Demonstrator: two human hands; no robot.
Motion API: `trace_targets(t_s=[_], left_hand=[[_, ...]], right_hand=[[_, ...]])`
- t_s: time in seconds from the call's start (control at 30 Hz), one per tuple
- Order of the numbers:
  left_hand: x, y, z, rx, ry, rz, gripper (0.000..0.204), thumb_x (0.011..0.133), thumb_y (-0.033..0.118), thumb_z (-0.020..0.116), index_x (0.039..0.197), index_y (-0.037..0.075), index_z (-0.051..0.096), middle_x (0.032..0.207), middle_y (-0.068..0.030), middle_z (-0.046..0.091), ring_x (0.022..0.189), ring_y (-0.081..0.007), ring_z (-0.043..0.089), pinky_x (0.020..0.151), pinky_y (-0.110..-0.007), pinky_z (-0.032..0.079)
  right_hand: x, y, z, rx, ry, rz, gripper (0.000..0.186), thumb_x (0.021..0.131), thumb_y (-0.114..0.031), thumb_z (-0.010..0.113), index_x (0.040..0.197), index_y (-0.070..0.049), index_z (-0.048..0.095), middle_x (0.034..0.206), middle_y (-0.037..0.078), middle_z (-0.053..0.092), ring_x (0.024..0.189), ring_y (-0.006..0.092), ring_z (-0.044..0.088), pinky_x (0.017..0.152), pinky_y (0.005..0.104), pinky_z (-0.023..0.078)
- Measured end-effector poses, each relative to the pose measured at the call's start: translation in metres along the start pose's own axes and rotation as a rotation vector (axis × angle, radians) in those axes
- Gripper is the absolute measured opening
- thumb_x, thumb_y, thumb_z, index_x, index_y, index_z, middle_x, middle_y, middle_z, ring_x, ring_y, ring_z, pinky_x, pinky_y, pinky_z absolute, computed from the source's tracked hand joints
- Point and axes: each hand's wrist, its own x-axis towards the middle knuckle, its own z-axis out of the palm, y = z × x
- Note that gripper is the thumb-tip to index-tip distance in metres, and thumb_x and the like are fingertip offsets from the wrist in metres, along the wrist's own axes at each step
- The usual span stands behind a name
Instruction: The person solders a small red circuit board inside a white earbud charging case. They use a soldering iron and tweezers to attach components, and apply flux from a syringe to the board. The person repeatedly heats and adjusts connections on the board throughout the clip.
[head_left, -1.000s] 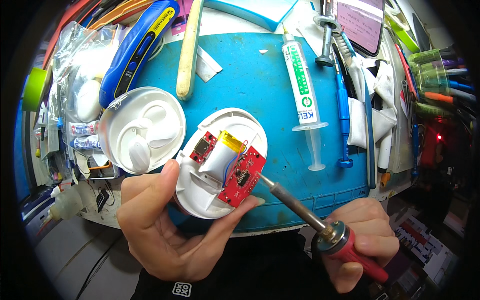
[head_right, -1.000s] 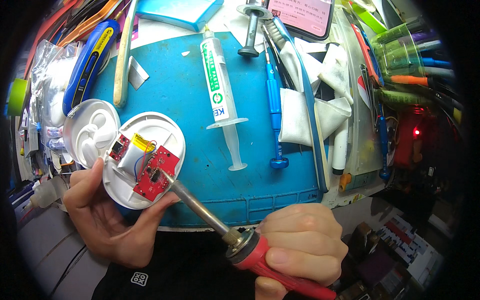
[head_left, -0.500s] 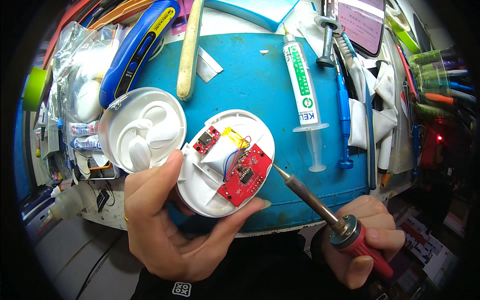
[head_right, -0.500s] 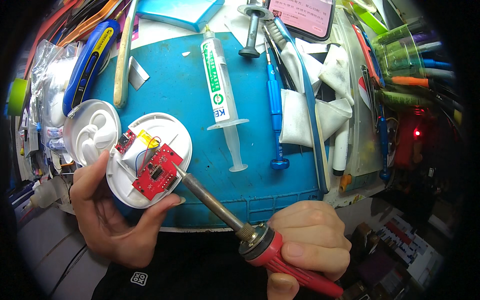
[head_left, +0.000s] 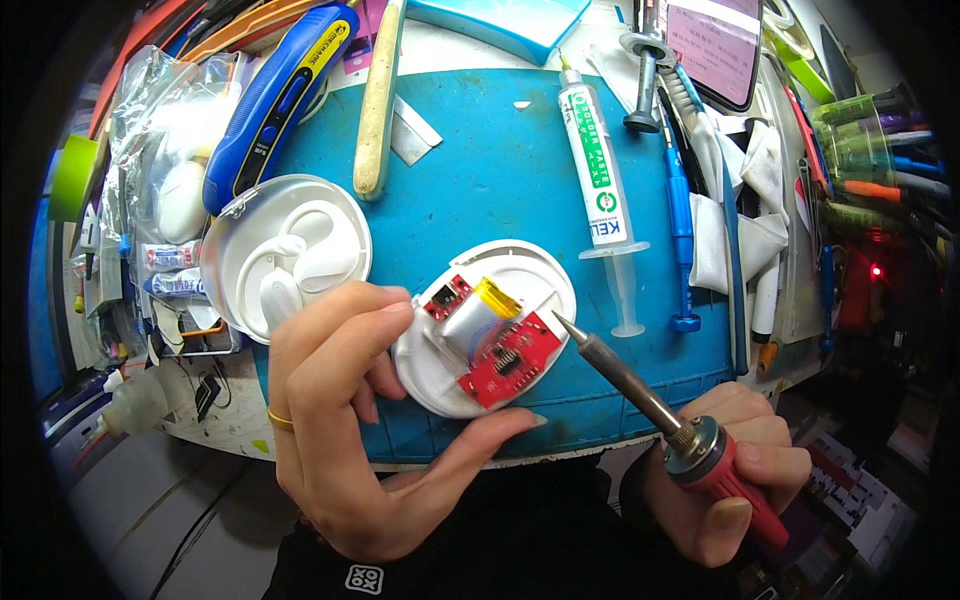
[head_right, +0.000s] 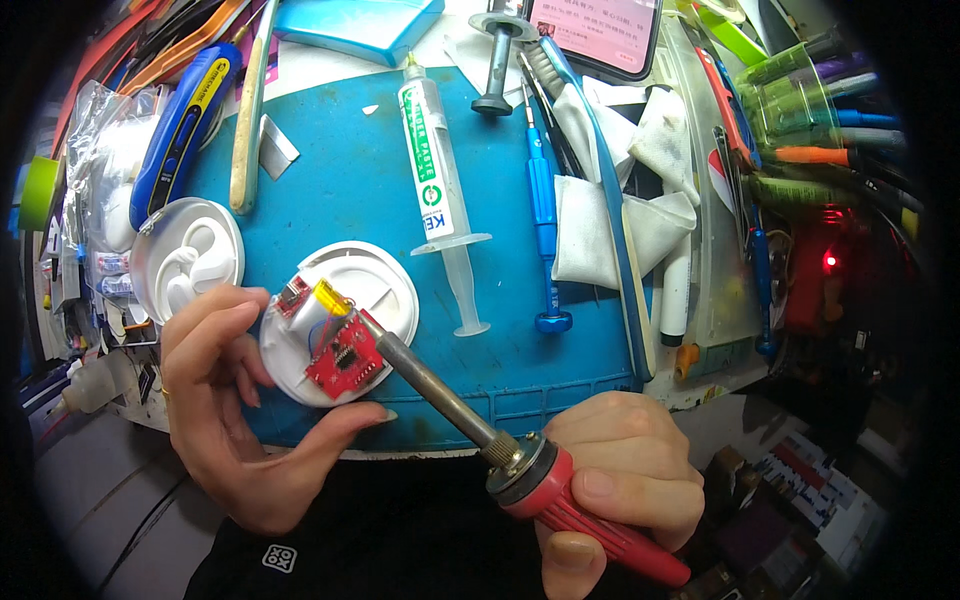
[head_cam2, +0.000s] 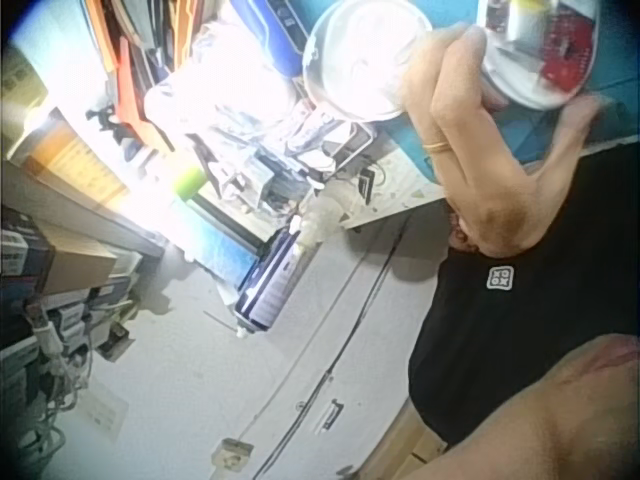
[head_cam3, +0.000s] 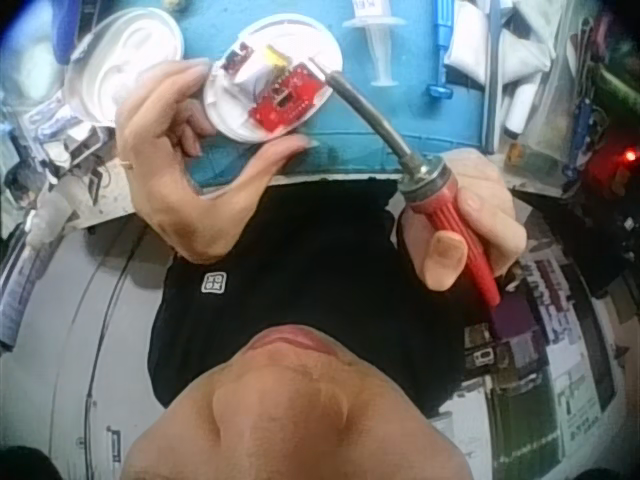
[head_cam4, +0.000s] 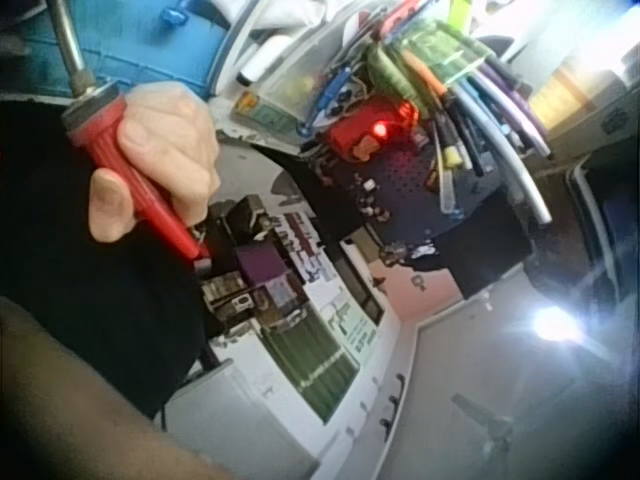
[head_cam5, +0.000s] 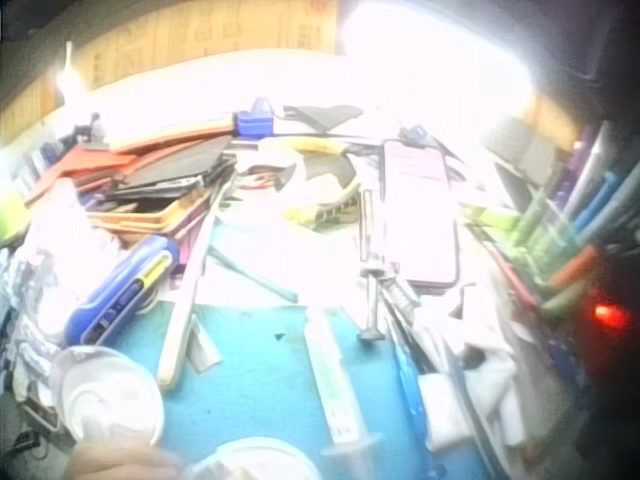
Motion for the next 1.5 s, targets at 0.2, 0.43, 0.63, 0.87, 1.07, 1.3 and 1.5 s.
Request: trace_targets(t_s=[0.2, 0.43, 0.63, 0.87, 1.07, 1.3, 1.5], left_hand=[[0.003, 0.0, -0.009, -0.045, -0.083, -0.029, 0.101, 0.063, 0.006, 0.095, 0.151, -0.001, 0.045, 0.141, -0.0172, 0.061, 0.079, -0.0088, 0.048, 0.069, -0.023, 0.038], [0.006, 0.002, -0.004, 0.044, -0.08, 0.02, 0.104, 0.066, 0.008, 0.093, 0.156, -0.003, 0.041, 0.136, -0.0187, 0.067, 0.075, -0.0097, 0.047, 0.067, -0.024, 0.038], [0.001, 0.005, 0.005, 0.159, 0.05, 0.032, 0.113, 0.063, 0.027, 0.102, 0.156, 0.0, 0.043, 0.134, -0.0191, 0.067, 0.078, -0.0104, 0.048, 0.066, -0.025, 0.038], [0.01, 0.006, -0.008, 0.107, -0.141, 0.024, 0.114, 0.061, 0.013, 0.095, 0.159, -0.001, 0.038, 0.148, -0.0219, 0.059, 0.077, -0.0111, 0.048, 0.064, -0.025, 0.037], [0.013, 0.003, -0.007, 0.091, -0.125, 0.05, 0.11, 0.063, 0.009, 0.092, 0.158, -0.002, 0.039, 0.149, -0.0209, 0.059, 0.074, -0.011, 0.046, 0.063, -0.024, 0.037], [0.011, 0.004, 0.0, 0.182, -0.065, 0.087, 0.124, 0.056, 0.032, 0.103, 0.157, -0.003, 0.039, 0.145, -0.0184, 0.062, 0.073, -0.0109, 0.043, 0.063, -0.023, 0.036], [0.009, 0.001, -0.005, 0.12, -0.103, 0.068, 0.126, 0.056, 0.032, 0.104, 0.157, -0.003, 0.038, 0.146, -0.0193, 0.061, 0.074, -0.01, 0.045, 0.065, -0.023, 0.037]], right_hand=[[0.0, 0.001, 0.0, -0.016, 0.008, -0.007, 0.035, 0.098, -0.036, 0.06, 0.11, -0.003, 0.053, 0.08, 0.01, 0.061, 0.064, 0.0181, 0.058, 0.056, 0.0312, 0.043], [-0.001, 0.001, 0.001, 0.005, 0.027, -0.003, 0.037, 0.098, -0.036, 0.061, 0.112, -0.003, 0.054, 0.081, 0.01, 0.061, 0.064, 0.0182, 0.058, 0.057, 0.0312, 0.044], [-0.002, 0.002, 0.001, 0.02, 0.027, -0.007, 0.036, 0.099, -0.035, 0.06, 0.114, -0.003, 0.054, 0.083, 0.011, 0.063, 0.065, 0.0178, 0.061, 0.057, 0.0313, 0.044], [-0.001, 0.002, 0.001, 0.015, 0.02, -0.013, 0.036, 0.099, -0.034, 0.06, 0.116, -0.002, 0.056, 0.083, 0.012, 0.063, 0.065, 0.0172, 0.062, 0.057, 0.0303, 0.045], [-0.001, 0.003, -0.001, 0.015, 0.022, -0.012, 0.037, 0.099, -0.035, 0.06, 0.116, -0.002, 0.056, 0.083, 0.011, 0.063, 0.064, 0.0175, 0.062, 0.057, 0.0307, 0.044], [-0.001, 0.002, 0.0, 0.018, 0.024, -0.009, 0.036, 0.098, -0.035, 0.061, 0.113, -0.002, 0.055, 0.082, 0.011, 0.062, 0.062, 0.0177, 0.06, 0.056, 0.0311, 0.044], [-0.003, 0.001, -0.001, -0.003, -0.011, -0.042, 0.033, 0.097, -0.033, 0.062, 0.11, -0.004, 0.054, 0.079, 0.009, 0.06, 0.06, 0.019, 0.059, 0.055, 0.0312, 0.045]])
